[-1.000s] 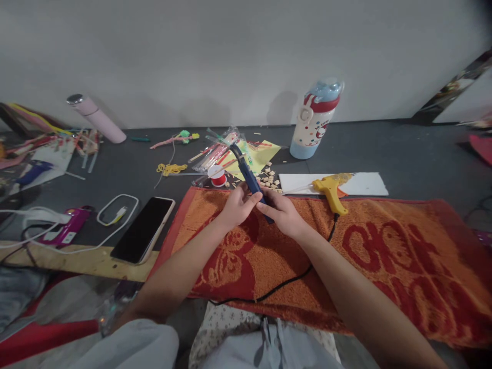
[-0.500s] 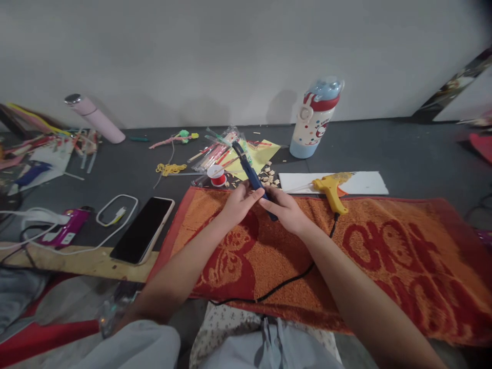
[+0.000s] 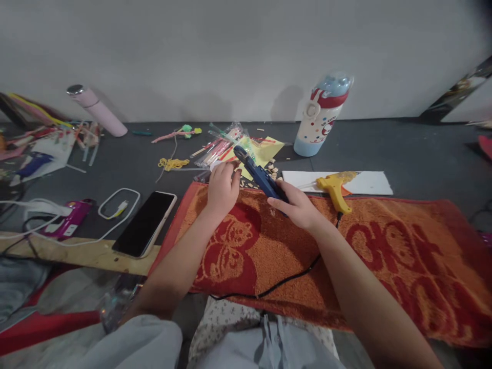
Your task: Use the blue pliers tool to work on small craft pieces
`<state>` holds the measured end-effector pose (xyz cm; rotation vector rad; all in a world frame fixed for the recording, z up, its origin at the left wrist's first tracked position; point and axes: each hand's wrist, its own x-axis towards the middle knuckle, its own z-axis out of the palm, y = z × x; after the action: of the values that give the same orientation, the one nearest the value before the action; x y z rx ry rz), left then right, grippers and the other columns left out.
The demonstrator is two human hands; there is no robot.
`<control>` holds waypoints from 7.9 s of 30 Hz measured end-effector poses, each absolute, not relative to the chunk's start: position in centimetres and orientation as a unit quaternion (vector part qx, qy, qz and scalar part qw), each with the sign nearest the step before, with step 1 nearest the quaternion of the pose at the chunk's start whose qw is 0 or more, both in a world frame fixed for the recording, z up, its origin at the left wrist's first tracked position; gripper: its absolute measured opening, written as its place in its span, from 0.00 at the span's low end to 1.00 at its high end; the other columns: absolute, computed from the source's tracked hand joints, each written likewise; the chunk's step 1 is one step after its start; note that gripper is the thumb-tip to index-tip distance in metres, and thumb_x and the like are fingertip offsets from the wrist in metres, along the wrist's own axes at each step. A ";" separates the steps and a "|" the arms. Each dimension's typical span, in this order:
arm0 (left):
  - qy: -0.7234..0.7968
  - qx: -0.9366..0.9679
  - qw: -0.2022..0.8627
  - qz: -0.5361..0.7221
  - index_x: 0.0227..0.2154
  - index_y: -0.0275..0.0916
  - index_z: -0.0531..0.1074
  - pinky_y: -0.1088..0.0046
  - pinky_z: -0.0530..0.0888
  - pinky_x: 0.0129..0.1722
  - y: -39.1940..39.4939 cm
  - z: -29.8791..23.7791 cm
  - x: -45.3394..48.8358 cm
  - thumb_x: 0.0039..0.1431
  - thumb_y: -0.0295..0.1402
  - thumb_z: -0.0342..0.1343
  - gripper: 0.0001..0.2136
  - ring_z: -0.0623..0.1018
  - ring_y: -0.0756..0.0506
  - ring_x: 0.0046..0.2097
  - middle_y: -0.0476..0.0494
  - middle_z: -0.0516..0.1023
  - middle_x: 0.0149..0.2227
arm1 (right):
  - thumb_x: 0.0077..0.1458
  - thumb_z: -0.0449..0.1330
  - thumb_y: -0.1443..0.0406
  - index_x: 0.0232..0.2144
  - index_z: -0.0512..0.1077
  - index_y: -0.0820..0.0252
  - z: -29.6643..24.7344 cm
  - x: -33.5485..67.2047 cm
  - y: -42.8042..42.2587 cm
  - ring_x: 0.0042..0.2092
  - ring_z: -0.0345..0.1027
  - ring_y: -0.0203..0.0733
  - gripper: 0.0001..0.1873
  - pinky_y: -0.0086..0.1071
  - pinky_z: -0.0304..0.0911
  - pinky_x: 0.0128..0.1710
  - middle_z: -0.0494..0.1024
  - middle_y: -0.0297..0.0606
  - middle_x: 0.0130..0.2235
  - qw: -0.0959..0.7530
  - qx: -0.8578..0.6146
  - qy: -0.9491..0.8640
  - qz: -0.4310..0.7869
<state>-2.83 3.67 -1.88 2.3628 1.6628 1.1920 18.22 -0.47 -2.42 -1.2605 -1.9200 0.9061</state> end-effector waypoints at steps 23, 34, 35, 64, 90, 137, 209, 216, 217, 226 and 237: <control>0.399 0.606 0.510 0.461 0.26 0.35 0.73 0.81 0.58 0.15 5.2 -1.0 -5.3 0.47 0.45 0.65 0.16 0.65 0.57 0.16 0.54 0.65 0.14 | 0.56 0.55 0.50 0.46 0.71 0.62 -1.8 19.4 -0.7 0.36 0.69 0.46 0.24 0.36 0.63 0.36 0.76 0.38 0.31 0.298 -0.429 -0.713 0.467; 0.392 0.598 0.532 0.454 0.27 0.35 0.72 0.80 0.57 0.15 4.9 -0.8 -5.4 0.48 0.45 0.64 0.17 0.62 0.58 0.16 0.50 0.72 0.21 | 0.56 0.54 0.51 0.48 0.69 0.63 -2.1 19.5 -0.5 0.38 0.70 0.46 0.25 0.37 0.63 0.39 0.77 0.40 0.34 0.291 -0.427 -0.728 0.451; 0.414 0.601 0.517 0.446 0.27 0.35 0.72 0.79 0.58 0.15 4.9 -0.7 -5.2 0.48 0.46 0.63 0.17 0.64 0.57 0.16 0.49 0.74 0.22 | 0.57 0.53 0.51 0.47 0.70 0.62 -2.1 19.4 -0.5 0.37 0.70 0.46 0.24 0.37 0.63 0.39 0.77 0.40 0.33 0.293 -0.430 -0.735 0.435; 0.571 0.681 0.253 0.382 0.17 0.36 0.72 0.75 0.61 0.24 4.6 -0.8 -4.0 0.58 0.38 0.50 0.17 0.69 0.50 0.21 0.48 0.73 0.16 | 0.60 0.50 0.57 0.47 0.66 0.63 -1.8 17.9 -0.9 0.43 0.69 0.52 0.19 0.41 0.61 0.42 0.76 0.49 0.40 0.268 -0.483 -0.790 0.266; 0.404 0.608 0.500 0.466 0.31 0.38 0.73 0.75 0.70 0.22 5.4 -1.1 -5.7 0.43 0.48 0.66 0.19 0.76 0.50 0.25 0.47 0.77 0.26 | 0.53 0.58 0.49 0.54 0.67 0.60 -1.3 19.7 -1.3 0.50 0.69 0.52 0.31 0.43 0.64 0.49 0.74 0.46 0.51 0.311 -0.424 -0.718 0.456; 0.434 0.608 0.398 0.532 0.24 0.35 0.73 0.75 0.76 0.25 4.7 -0.9 -3.8 0.50 0.48 0.61 0.18 0.76 0.51 0.22 0.46 0.77 0.21 | 0.59 0.52 0.48 0.51 0.68 0.60 -2.6 19.6 -0.5 0.49 0.69 0.54 0.27 0.45 0.64 0.48 0.77 0.46 0.47 0.305 -0.441 -0.763 0.361; 0.441 0.622 0.401 0.508 0.23 0.36 0.72 0.75 0.71 0.19 4.3 -0.9 -3.4 0.52 0.49 0.58 0.19 0.72 0.52 0.18 0.46 0.75 0.20 | 0.58 0.51 0.47 0.55 0.65 0.64 -2.4 19.5 -0.5 0.45 0.71 0.54 0.32 0.47 0.65 0.47 0.77 0.47 0.44 0.293 -0.435 -0.766 0.371; 0.443 0.616 0.417 0.501 0.24 0.36 0.73 0.74 0.72 0.20 4.3 -0.9 -3.5 0.52 0.48 0.59 0.18 0.73 0.51 0.19 0.46 0.75 0.19 | 0.58 0.51 0.47 0.53 0.66 0.61 -2.5 19.6 -0.5 0.42 0.71 0.52 0.29 0.45 0.66 0.45 0.78 0.43 0.38 0.290 -0.433 -0.762 0.383; 0.441 0.616 0.419 0.501 0.24 0.36 0.73 0.75 0.72 0.20 4.3 -0.9 -3.5 0.52 0.48 0.59 0.18 0.73 0.50 0.19 0.46 0.75 0.19 | 0.58 0.52 0.47 0.53 0.65 0.62 -2.5 19.6 -0.5 0.42 0.71 0.52 0.30 0.45 0.65 0.45 0.78 0.43 0.38 0.290 -0.434 -0.762 0.383; 0.435 0.624 0.423 0.492 0.23 0.35 0.72 0.75 0.71 0.18 4.5 -0.9 -3.7 0.52 0.51 0.58 0.20 0.74 0.50 0.19 0.44 0.76 0.20 | 0.57 0.52 0.46 0.55 0.65 0.63 -2.8 19.8 -0.5 0.51 0.68 0.56 0.33 0.49 0.61 0.52 0.75 0.48 0.49 0.298 -0.442 -0.759 0.374; 0.448 0.628 0.411 0.485 0.21 0.35 0.71 0.77 0.70 0.17 4.3 -0.6 -3.7 0.52 0.50 0.58 0.20 0.73 0.51 0.18 0.46 0.75 0.18 | 0.60 0.50 0.49 0.49 0.68 0.61 -2.6 19.8 -0.5 0.45 0.70 0.52 0.26 0.43 0.64 0.45 0.78 0.45 0.42 0.291 -0.445 -0.768 0.357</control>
<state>-3.65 4.29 -0.56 1.5816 1.1271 1.2216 19.77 -0.49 -2.59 -1.1853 -2.0477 0.9511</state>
